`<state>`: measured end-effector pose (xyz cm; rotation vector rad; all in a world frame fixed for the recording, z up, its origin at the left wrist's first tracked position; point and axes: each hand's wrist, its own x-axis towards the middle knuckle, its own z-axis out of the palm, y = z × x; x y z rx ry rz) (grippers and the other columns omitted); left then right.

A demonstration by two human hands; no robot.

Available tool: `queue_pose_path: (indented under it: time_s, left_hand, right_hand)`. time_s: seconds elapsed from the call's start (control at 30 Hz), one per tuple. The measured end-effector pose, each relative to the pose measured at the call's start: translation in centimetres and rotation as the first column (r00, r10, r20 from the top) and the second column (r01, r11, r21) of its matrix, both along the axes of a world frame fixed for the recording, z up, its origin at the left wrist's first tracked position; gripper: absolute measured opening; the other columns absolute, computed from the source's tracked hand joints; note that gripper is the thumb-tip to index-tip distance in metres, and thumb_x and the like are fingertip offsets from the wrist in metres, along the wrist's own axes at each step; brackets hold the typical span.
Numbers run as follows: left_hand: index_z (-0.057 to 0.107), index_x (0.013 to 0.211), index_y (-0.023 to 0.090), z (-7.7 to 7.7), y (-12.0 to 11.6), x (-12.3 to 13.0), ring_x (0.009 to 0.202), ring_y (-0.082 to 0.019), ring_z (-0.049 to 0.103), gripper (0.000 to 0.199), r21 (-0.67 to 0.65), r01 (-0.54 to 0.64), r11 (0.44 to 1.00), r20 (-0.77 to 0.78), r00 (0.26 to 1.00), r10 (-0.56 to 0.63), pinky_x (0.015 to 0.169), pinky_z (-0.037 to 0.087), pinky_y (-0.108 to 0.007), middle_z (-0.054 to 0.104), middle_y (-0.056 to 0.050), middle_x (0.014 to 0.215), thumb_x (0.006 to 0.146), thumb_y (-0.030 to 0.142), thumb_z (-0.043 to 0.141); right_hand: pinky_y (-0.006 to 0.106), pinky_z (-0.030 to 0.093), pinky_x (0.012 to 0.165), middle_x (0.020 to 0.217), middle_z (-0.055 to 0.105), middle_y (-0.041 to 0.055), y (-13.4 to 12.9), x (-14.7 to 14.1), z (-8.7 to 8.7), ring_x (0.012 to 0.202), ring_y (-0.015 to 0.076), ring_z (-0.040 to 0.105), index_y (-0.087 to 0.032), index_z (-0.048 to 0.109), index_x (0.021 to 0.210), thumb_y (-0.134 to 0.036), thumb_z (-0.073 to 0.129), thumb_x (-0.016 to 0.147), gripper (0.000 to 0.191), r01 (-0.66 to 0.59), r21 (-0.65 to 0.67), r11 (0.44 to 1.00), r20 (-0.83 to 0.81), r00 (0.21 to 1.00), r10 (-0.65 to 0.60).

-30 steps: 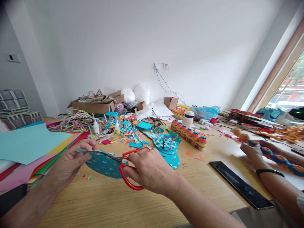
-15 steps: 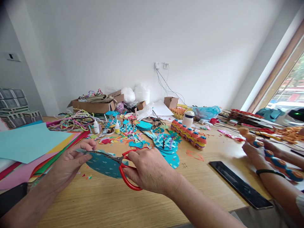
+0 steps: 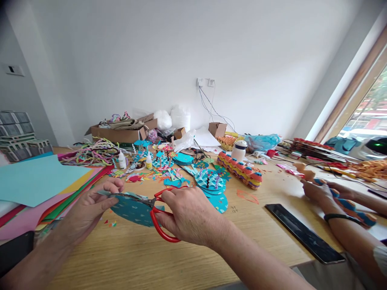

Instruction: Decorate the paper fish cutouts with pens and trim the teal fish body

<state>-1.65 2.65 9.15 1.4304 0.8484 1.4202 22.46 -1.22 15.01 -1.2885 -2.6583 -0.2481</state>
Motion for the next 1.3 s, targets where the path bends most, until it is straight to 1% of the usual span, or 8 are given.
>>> queue_pose_path:
  time_s: [0.37, 0.5, 0.63, 0.8, 0.9, 1.03, 1.17, 1.3]
  left_hand:
    - [0.06, 0.063, 0.021, -0.09, -0.03, -0.08, 0.095, -0.02, 0.048, 0.014, 0.005, 0.016, 1.0, 0.0, 1.0, -0.016, 0.066, 0.041, -0.021, 0.051, -0.002, 0.094, 0.065, 0.027, 0.074]
    - [0.062, 0.064, 0.021, 0.02, -0.04, -0.12, 0.095, -0.021, 0.049, 0.015, 0.008, -0.006, 1.0, 0.002, 1.0, 0.006, 0.067, 0.041, -0.022, 0.053, -0.003, 0.095, 0.063, 0.027, 0.075]
    - [0.062, 0.064, 0.022, -0.01, 0.09, -0.32, 0.098, -0.021, 0.049, 0.013, 0.02, -0.024, 1.0, -0.034, 0.999, 0.024, 0.065, 0.041, -0.021, 0.053, -0.002, 0.097, 0.064, 0.025, 0.074]
    - [0.062, 0.066, 0.023, -0.18, 0.34, -0.67, 0.1, -0.021, 0.049, 0.012, 0.04, -0.023, 0.999, -0.064, 0.998, 0.025, 0.066, 0.041, -0.022, 0.052, -0.002, 0.099, 0.066, 0.025, 0.073]
    - [0.061, 0.066, 0.022, -0.14, 0.33, -0.79, 0.099, -0.022, 0.05, 0.012, 0.046, -0.03, 0.999, -0.09, 0.995, 0.034, 0.067, 0.041, -0.022, 0.052, -0.002, 0.098, 0.066, 0.026, 0.073]
    - [0.061, 0.066, 0.022, -0.06, 0.28, -0.77, 0.101, -0.022, 0.049, 0.013, 0.054, -0.024, 0.998, -0.097, 0.995, 0.029, 0.067, 0.04, -0.022, 0.052, -0.002, 0.098, 0.066, 0.026, 0.073]
    - [0.06, 0.066, 0.022, -0.01, 0.25, -0.75, 0.103, -0.021, 0.048, 0.013, 0.047, 0.004, 0.999, -0.105, 0.995, 0.001, 0.067, 0.039, -0.021, 0.051, -0.001, 0.097, 0.066, 0.025, 0.072]
    - [0.059, 0.065, 0.022, 0.31, 0.1, -0.66, 0.102, -0.02, 0.047, 0.013, 0.039, -0.005, 0.999, -0.119, 0.993, 0.01, 0.067, 0.038, -0.02, 0.05, -0.001, 0.098, 0.067, 0.025, 0.072]
  right_hand:
    - [0.026, 0.02, 0.05, 0.065, 0.06, 0.0024, 0.02, 0.06, 0.01, 0.053, 0.0109, 0.048, -0.016, 0.058, 0.085, -0.04, 0.035, 0.093, 0.034, -0.037, 0.012, 0.999, 0.004, 0.999, 0.037]
    - [0.026, 0.019, 0.049, 0.062, 0.058, 0.0013, 0.08, 0.07, -0.04, 0.05, 0.0099, 0.045, -0.016, 0.058, 0.081, -0.038, 0.038, 0.092, 0.031, -0.04, 0.036, 0.999, 0.004, 0.999, 0.04]
    - [0.025, 0.017, 0.049, 0.06, 0.057, 0.0007, 0.14, 0.12, -0.12, 0.049, 0.0091, 0.043, -0.016, 0.057, 0.077, -0.036, 0.041, 0.091, 0.029, -0.051, 0.051, 0.997, 0.011, 0.999, 0.051]
    - [0.026, 0.017, 0.049, 0.063, 0.06, 0.0011, 0.18, 0.18, -0.3, 0.05, 0.0091, 0.043, -0.016, 0.058, 0.08, -0.034, 0.04, 0.092, 0.028, -0.051, 0.05, 0.997, 0.034, 0.998, 0.049]
    - [0.026, 0.017, 0.049, 0.066, 0.061, 0.0019, 0.19, 0.15, -0.38, 0.05, 0.0096, 0.043, -0.017, 0.059, 0.083, -0.036, 0.038, 0.092, 0.03, -0.019, 0.022, 1.0, 0.04, 0.999, 0.018]
    - [0.026, 0.018, 0.052, 0.073, 0.063, 0.0036, 0.18, 0.09, -0.45, 0.056, 0.0116, 0.047, -0.017, 0.059, 0.089, -0.039, 0.035, 0.092, 0.032, 0.006, -0.024, 1.0, 0.019, 1.0, -0.005]
    - [0.026, 0.019, 0.052, 0.072, 0.062, 0.0031, 0.24, 0.21, -0.59, 0.059, 0.0129, 0.049, -0.018, 0.058, 0.091, -0.04, 0.035, 0.092, 0.032, 0.01, -0.058, 0.998, -0.008, 1.0, -0.011]
    - [0.026, 0.018, 0.052, 0.071, 0.061, 0.0028, 0.33, 0.37, -0.68, 0.059, 0.0128, 0.048, -0.018, 0.057, 0.091, -0.041, 0.036, 0.091, 0.031, 0.008, -0.063, 0.998, -0.027, 1.0, -0.01]
